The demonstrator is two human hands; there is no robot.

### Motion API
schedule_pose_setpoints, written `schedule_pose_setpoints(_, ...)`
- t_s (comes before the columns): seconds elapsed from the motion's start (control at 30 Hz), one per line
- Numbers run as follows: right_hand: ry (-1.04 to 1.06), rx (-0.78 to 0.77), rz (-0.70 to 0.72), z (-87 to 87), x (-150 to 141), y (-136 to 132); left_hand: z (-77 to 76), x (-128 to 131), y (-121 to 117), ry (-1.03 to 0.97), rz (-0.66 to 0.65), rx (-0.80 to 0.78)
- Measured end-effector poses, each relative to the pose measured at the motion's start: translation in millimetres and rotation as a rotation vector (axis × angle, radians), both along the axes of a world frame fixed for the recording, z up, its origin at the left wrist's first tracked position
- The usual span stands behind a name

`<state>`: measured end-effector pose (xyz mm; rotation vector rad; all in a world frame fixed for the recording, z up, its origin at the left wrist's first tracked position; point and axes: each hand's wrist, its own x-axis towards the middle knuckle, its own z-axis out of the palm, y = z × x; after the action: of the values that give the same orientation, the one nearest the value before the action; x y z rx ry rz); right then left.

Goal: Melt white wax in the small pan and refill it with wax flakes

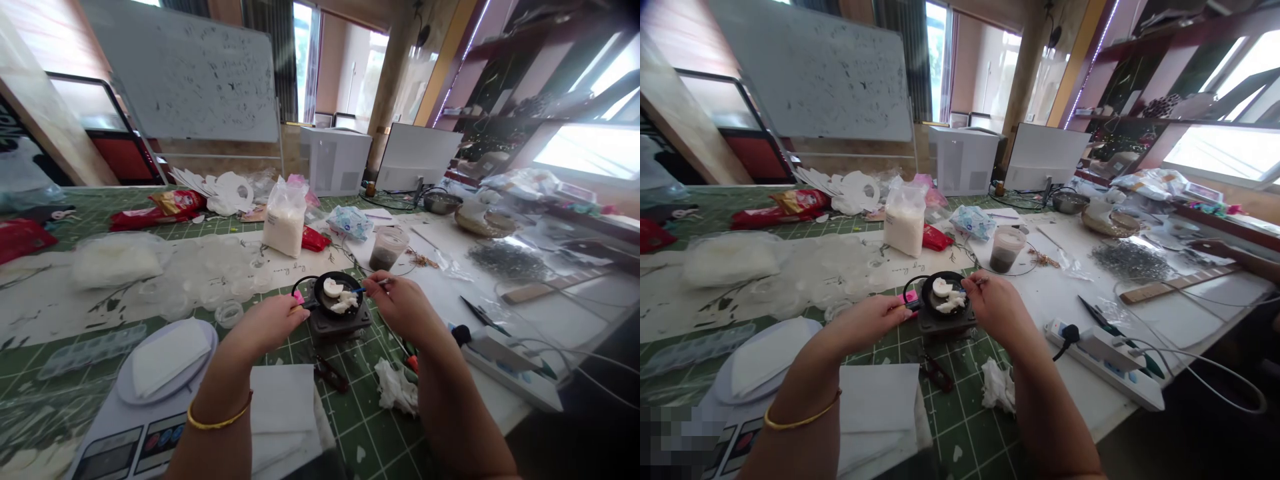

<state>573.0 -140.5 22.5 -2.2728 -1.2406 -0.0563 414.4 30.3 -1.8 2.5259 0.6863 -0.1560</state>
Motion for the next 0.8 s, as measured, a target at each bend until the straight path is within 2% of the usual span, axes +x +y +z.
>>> schedule_pose_setpoints(0.13,0.03,0.031,0.021,-0.2,-2.0,-0.5,-0.3,-0.2,0.7,0.004,-0.004,0.01)
schedule_pose_setpoints(0.27,0.065,-0.005,0.043,-0.4,-2.2,-1.6,-0.9,0.1,2.1,0.002,-0.005,0.006)
schedule_pose_setpoints(0.4,0.09,0.135,-0.007,1.1,-3.3,-4.4,-2.3,0.8,2.8,0.008,0.006,0.004)
schedule_pose_setpoints(0.57,0.139,0.054,0.075,1.5,-4.8,-2.3,-3.2,0.4,3.0,0.004,-0.006,0.001)
schedule_pose_setpoints(0.7,0.143,0.154,0.02,-0.5,-6.8,1.4,-2.1,-0.8,2.4,-0.021,-0.012,0.011)
schedule_pose_setpoints(0.8,0.152,0.066,0.088,-2.4,-8.6,3.0,-2.2,-1.0,2.4,-0.016,-0.018,0.006)
